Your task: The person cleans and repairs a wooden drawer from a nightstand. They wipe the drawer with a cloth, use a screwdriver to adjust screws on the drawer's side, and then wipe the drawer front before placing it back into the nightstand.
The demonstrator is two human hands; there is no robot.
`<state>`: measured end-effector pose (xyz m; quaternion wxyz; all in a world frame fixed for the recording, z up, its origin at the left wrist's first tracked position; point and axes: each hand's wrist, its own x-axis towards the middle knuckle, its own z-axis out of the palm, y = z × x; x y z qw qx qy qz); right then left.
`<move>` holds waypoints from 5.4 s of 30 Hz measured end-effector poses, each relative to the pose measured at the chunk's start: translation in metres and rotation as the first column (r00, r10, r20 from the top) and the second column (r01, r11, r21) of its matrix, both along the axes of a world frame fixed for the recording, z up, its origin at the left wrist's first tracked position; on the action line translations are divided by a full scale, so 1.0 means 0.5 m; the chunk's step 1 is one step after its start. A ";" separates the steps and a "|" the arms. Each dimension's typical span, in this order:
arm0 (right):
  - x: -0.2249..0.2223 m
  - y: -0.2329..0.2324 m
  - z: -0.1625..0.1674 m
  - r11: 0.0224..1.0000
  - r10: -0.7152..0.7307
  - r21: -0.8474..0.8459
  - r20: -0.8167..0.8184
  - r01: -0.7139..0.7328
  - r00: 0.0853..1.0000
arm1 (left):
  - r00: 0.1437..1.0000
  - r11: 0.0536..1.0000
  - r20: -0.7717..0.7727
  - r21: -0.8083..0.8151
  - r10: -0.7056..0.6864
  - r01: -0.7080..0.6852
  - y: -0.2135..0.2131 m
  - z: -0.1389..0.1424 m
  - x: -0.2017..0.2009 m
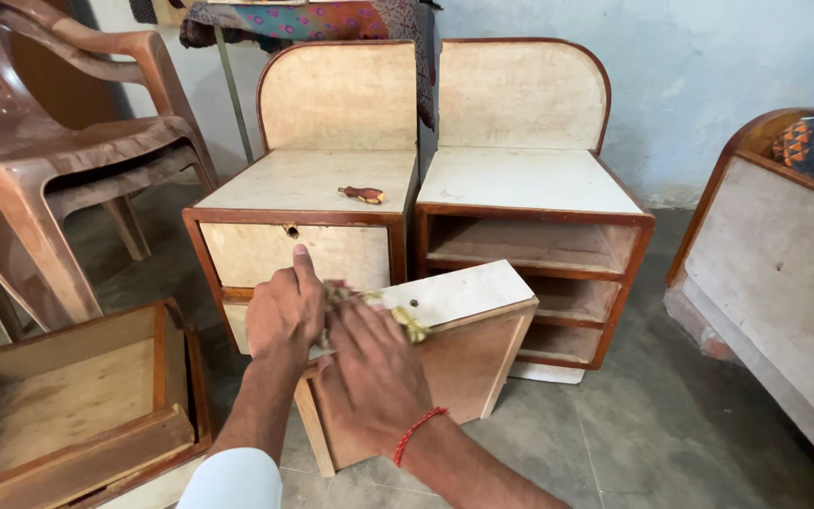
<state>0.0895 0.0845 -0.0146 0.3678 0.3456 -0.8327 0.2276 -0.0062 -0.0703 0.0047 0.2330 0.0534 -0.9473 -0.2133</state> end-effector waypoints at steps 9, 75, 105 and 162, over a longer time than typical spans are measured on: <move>-0.072 0.140 -0.008 0.980 -0.148 0.131 -0.009 0.148 0.989 | 0.993 0.933 -0.112 -0.360 -0.038 -0.005 -0.005 -0.010 0.001; -0.034 0.118 -0.016 0.959 -0.284 -0.006 -0.033 0.284 0.958 | 0.995 0.935 0.069 0.340 0.076 -0.095 0.031 0.057 0.062; 0.036 0.094 0.079 0.939 -0.185 0.336 0.311 0.074 0.932 | 0.947 0.943 0.268 -0.229 -0.177 0.241 0.090 0.080 0.154; -0.053 0.111 0.193 0.650 -0.313 0.757 0.355 -0.074 0.881 | 0.948 0.856 0.160 -0.409 -0.275 0.317 0.085 0.058 0.263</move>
